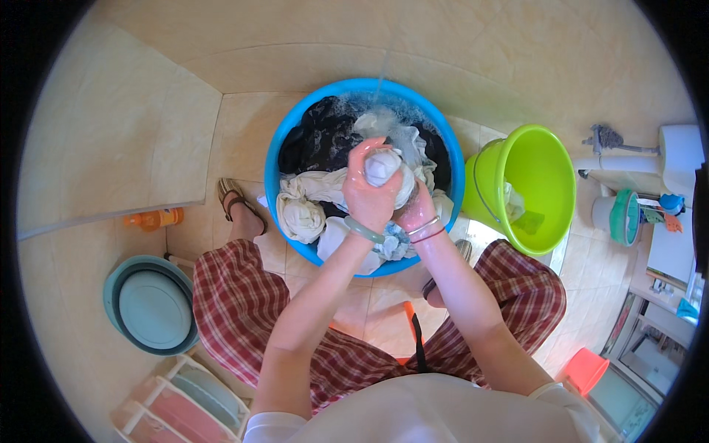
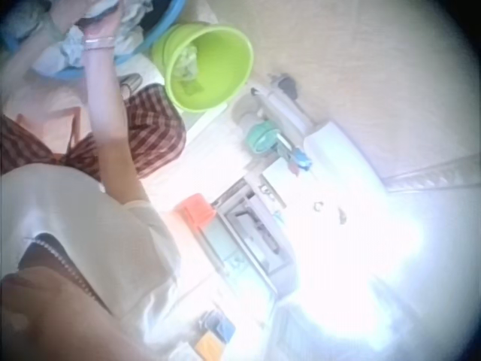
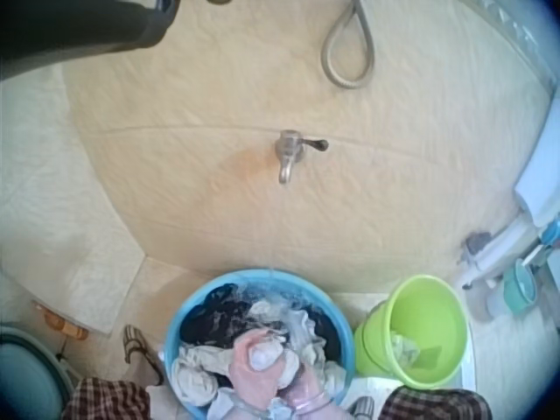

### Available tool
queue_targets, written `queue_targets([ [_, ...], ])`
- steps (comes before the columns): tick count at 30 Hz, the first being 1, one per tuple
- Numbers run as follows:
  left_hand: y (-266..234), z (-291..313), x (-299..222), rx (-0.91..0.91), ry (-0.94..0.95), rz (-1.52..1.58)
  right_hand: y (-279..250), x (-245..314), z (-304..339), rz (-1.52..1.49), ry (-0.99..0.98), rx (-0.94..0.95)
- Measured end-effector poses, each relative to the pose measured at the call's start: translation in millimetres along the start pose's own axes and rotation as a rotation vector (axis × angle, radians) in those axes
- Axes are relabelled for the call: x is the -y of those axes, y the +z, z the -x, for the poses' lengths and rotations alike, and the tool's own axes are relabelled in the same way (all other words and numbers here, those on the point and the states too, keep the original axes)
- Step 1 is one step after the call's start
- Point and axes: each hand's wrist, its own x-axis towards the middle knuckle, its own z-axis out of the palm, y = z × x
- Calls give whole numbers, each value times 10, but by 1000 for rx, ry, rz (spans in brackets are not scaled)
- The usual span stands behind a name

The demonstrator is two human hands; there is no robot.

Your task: The person hand-washes a load of mixed-color clothes in a blue basin filled with soapy water. They repeatedly submerge, scrub, and wring out individual garments, then transfer the cleaned items into a green bucket placed beside them.

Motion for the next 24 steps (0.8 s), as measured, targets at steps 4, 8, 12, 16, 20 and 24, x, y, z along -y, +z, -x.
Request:
queue_targets([
  [4, -100, -62, 1, 231, 327, -192, -150, 77, -46, -109, 143, 124],
  [8, -77, -143, -174, 362, 608, -288, -126, 159, -48, -115, 160, 161],
  [12, -51, -220, -176, 471, 805, -279, -92, 159, -66, -55, 115, 170],
  [16, -19, -209, -170, 507, 945, -273, -9, 236, -28, 179, -71, 139],
  [20, -113, -106, -213, 603, 1001, -388, 208, 278, 87, 514, -196, 149],
  [24, -183, -52, -234, 728, 1079, -421, 561, 407, 60, 788, 115, 184],
])
